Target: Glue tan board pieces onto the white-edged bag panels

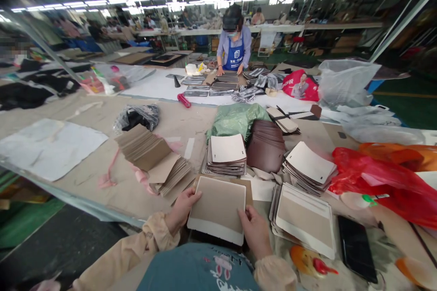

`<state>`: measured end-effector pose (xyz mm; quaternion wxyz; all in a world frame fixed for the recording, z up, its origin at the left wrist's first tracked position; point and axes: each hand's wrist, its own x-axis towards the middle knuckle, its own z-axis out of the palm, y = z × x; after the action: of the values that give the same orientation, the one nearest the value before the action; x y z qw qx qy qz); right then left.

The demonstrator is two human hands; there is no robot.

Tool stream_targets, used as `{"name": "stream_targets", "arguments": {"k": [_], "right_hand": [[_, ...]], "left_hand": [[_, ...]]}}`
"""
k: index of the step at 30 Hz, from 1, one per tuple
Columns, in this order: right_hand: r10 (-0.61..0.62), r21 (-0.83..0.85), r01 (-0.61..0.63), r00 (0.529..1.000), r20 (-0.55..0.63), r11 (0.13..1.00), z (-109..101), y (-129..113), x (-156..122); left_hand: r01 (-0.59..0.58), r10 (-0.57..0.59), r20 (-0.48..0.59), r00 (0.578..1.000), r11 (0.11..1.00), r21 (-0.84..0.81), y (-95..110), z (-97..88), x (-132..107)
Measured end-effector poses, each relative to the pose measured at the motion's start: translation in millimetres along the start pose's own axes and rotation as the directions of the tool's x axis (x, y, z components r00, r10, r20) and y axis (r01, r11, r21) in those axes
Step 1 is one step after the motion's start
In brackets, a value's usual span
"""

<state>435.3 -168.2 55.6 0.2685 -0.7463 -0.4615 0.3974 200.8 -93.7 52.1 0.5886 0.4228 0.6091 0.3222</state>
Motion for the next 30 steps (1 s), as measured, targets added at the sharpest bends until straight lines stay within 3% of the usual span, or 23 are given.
{"name": "stream_targets", "arguments": {"k": [4, 7, 11, 18, 25, 27, 30], "right_hand": [[-0.032, -0.139, 0.024, 0.998, -0.054, 0.990, 0, -1, 5], [-0.047, -0.234, 0.028, 0.996, -0.077, 0.972, -1, -4, 10], [-0.043, -0.302, 0.017, 0.996, -0.080, 0.953, -1, -6, 15], [-0.042, -0.459, 0.009, 0.997, -0.062, 0.888, -4, -16, 12], [-0.045, -0.607, -0.028, 0.994, -0.104, 0.794, -5, -34, 7], [-0.064, -0.603, -0.016, 0.992, -0.111, 0.798, -10, -33, 3], [-0.159, -0.459, 0.098, 0.983, -0.096, 0.883, -23, -15, -12]], "left_hand": [[-0.070, 0.076, 0.000, 0.997, 0.924, 0.376, 7, -5.1, 11], [-0.118, 0.114, 0.047, 0.992, 0.778, 0.616, 15, -7.2, 15], [-0.168, 0.106, 0.131, 0.986, 0.576, 0.800, 24, -7.4, 17], [-0.179, 0.086, 0.159, 0.984, 0.325, 0.928, 32, -4.7, 15], [-0.162, 0.117, 0.140, 0.983, 0.208, 0.964, 32, 2.6, 6], [-0.169, 0.133, 0.145, 0.980, 0.190, 0.967, 32, 2.6, 4], [-0.224, 0.242, 0.184, 0.953, 0.146, 0.964, 31, -0.3, -3]]}}
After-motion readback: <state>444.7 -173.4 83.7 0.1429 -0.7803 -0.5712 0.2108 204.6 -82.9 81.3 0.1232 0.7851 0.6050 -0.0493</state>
